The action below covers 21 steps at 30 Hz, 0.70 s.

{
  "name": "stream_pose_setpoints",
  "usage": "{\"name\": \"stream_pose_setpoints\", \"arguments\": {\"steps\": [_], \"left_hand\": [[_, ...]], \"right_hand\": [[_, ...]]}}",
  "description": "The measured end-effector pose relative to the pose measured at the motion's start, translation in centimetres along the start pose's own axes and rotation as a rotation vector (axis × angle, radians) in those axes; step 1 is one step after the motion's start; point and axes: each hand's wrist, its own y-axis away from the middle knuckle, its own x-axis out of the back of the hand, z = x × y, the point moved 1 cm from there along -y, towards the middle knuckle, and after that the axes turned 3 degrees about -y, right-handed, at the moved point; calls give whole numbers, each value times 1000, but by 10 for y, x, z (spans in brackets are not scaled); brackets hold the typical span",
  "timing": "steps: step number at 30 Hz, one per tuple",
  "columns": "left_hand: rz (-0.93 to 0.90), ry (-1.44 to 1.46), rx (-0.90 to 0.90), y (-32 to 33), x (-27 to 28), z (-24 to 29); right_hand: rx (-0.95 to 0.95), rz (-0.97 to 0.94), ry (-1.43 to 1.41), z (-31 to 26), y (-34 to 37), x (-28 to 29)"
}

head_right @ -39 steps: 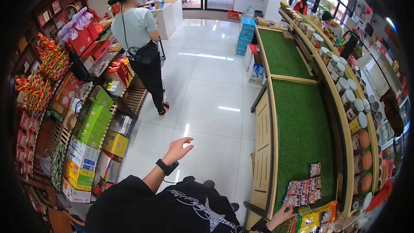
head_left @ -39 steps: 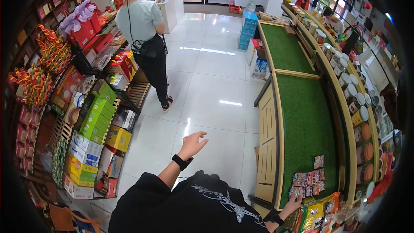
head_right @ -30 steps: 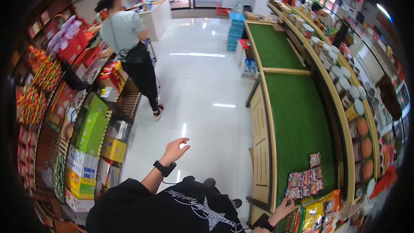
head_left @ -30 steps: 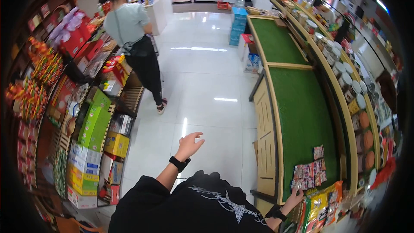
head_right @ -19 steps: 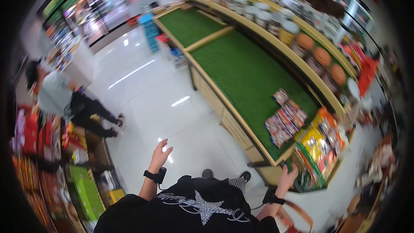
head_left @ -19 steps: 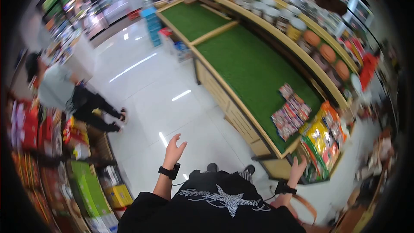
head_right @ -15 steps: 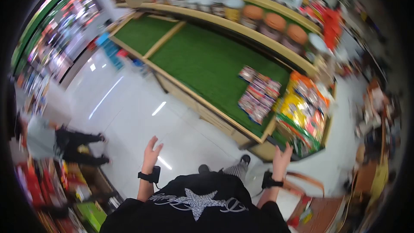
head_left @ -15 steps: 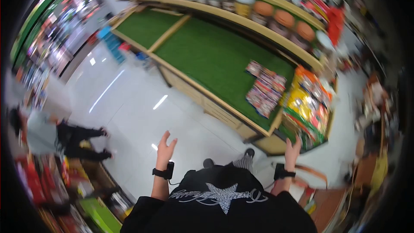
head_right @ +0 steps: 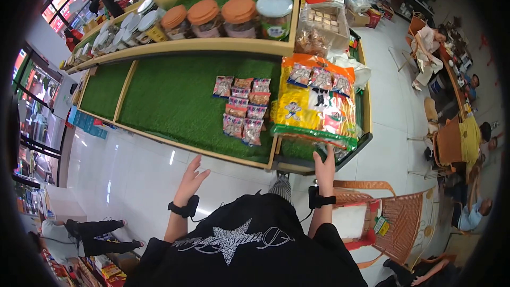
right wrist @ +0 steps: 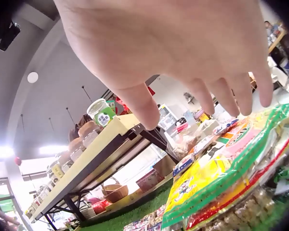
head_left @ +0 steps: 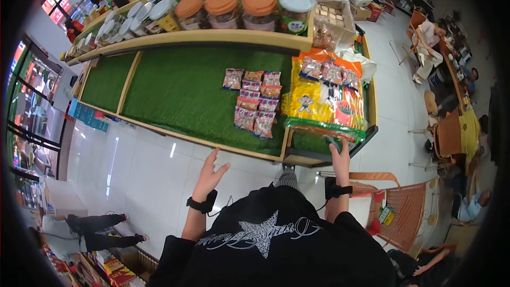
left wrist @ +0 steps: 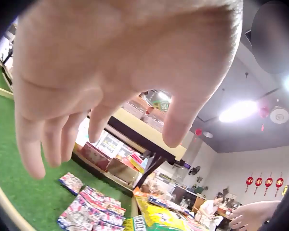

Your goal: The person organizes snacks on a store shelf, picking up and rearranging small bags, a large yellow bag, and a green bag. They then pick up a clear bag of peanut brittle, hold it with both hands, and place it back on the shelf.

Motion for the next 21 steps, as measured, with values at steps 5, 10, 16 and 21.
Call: {"name": "stream_pose_setpoints", "arguments": {"steps": [5, 10, 16, 21], "left_hand": [[-306, 157, -91, -91, -70, 74], [-481, 377, -102, -210, -154, 124], [-127, 226, 6, -307, -230, 125], [57, 142, 21, -303, -246, 90]], "right_hand": [[-5, -263, -305, 4, -91, -11], [277, -502, -12, -24, -176, -50], [724, -274, 578, -33, -254, -121], [841, -360, 714, -13, -236, -120]]}}
